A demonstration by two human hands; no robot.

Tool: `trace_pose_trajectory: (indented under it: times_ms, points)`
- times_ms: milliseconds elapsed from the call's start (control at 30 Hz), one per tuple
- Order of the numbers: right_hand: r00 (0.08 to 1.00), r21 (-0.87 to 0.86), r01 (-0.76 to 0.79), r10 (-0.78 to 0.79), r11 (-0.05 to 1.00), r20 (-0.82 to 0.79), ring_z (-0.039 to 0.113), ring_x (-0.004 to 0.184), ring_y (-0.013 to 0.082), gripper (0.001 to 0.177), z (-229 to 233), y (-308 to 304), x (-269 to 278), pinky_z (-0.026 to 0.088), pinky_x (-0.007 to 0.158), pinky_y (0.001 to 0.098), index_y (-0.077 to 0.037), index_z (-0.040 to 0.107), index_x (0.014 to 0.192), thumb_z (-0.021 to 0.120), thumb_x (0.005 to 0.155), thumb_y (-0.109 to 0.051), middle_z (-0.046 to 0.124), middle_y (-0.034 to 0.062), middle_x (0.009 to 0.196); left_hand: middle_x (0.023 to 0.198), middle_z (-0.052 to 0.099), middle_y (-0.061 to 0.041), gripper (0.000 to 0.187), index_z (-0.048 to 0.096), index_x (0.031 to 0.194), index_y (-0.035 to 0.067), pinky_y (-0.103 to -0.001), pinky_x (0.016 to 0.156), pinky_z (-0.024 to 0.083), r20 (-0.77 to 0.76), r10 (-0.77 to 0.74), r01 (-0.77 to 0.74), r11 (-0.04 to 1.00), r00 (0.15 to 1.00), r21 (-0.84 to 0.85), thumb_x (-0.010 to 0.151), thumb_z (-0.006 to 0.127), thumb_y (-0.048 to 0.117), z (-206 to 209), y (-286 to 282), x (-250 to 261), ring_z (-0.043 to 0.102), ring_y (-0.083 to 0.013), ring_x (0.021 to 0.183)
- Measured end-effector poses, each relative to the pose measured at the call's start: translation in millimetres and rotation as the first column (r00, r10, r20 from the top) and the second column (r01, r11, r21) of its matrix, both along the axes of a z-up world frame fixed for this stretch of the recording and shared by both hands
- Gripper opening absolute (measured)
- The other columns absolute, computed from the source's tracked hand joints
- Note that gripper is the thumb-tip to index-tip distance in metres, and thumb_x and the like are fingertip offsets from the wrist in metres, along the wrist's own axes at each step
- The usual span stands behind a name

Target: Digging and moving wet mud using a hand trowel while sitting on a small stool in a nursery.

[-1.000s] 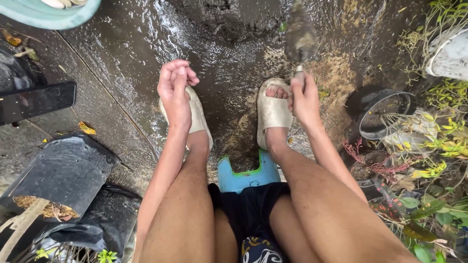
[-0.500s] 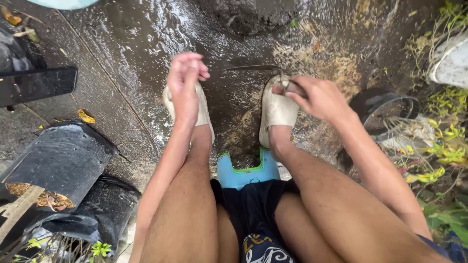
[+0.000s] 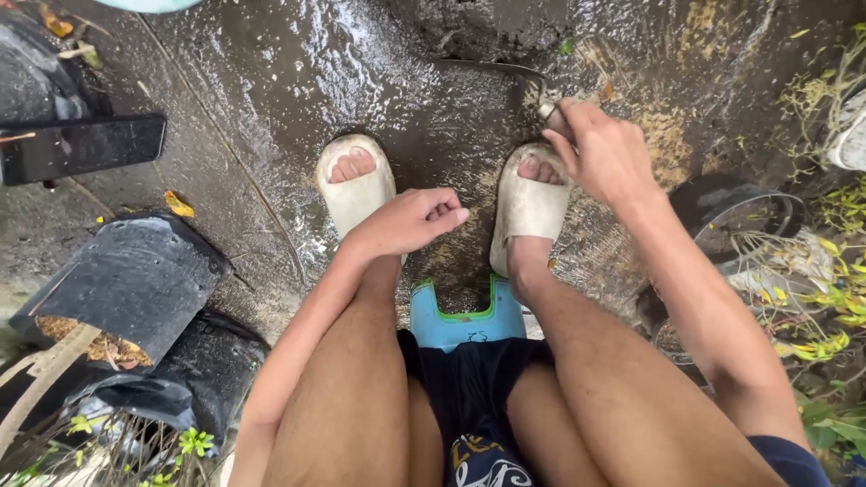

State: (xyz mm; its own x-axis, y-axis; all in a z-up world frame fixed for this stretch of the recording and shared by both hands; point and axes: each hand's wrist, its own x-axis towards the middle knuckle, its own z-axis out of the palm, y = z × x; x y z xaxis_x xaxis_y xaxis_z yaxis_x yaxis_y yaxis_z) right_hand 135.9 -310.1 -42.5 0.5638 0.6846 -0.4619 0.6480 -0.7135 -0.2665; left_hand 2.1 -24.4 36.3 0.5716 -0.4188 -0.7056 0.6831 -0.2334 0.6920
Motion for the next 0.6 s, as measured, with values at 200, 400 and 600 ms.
trace_pose_trajectory:
  times_ms: [200, 400, 600]
  points:
    - [0.941, -0.023, -0.262, 0.249, 0.965, -0.231, 0.074, 0.074, 0.0234, 0.031, 73.1, 41.9, 14.1, 0.060, 0.070, 0.0354, -0.009, 0.070, 0.118, 0.061, 0.099, -0.032, 0.074, 0.0091, 0.092, 0.080, 0.068, -0.015, 0.022, 0.069, 0.099, 0.000, -0.043, 0.077, 0.052, 0.023, 0.129, -0.131, 0.985, 0.991, 0.111, 0.100, 0.053, 0.016, 8.1, 19.6, -13.3, 0.065, -0.0282, 0.080]
    - [0.982, 0.004, -0.190, 0.190, 0.982, -0.002, 0.066, 0.058, 0.0203, 0.021, 52.9, 13.9, 37.6, 0.061, 0.045, 0.0279, -0.004, 0.063, 0.113, 0.060, 0.113, -0.025, 0.066, 0.0076, 0.083, 0.097, 0.064, -0.001, 0.033, 0.064, 0.114, 0.012, -0.034, 0.093, 0.046, 0.270, 0.463, -0.523, 0.821, 0.844, 0.226, 0.104, 0.046, 0.038, -25.4, 29.8, -46.7, 0.061, -0.0143, 0.093]
    - [0.918, -0.047, -0.230, 0.200, 0.972, -0.343, 0.074, 0.073, 0.0204, 0.023, 88.5, 37.0, 17.3, 0.060, 0.062, 0.0267, -0.007, 0.070, 0.117, 0.063, 0.101, -0.022, 0.073, 0.0083, 0.086, 0.093, 0.066, -0.010, 0.020, 0.062, 0.119, 0.006, -0.030, 0.081, 0.048, 0.262, 0.658, -0.700, 0.704, 0.706, 0.117, 0.107, 0.049, 0.015, 1.0, 33.7, -38.1, 0.061, -0.0176, 0.090]
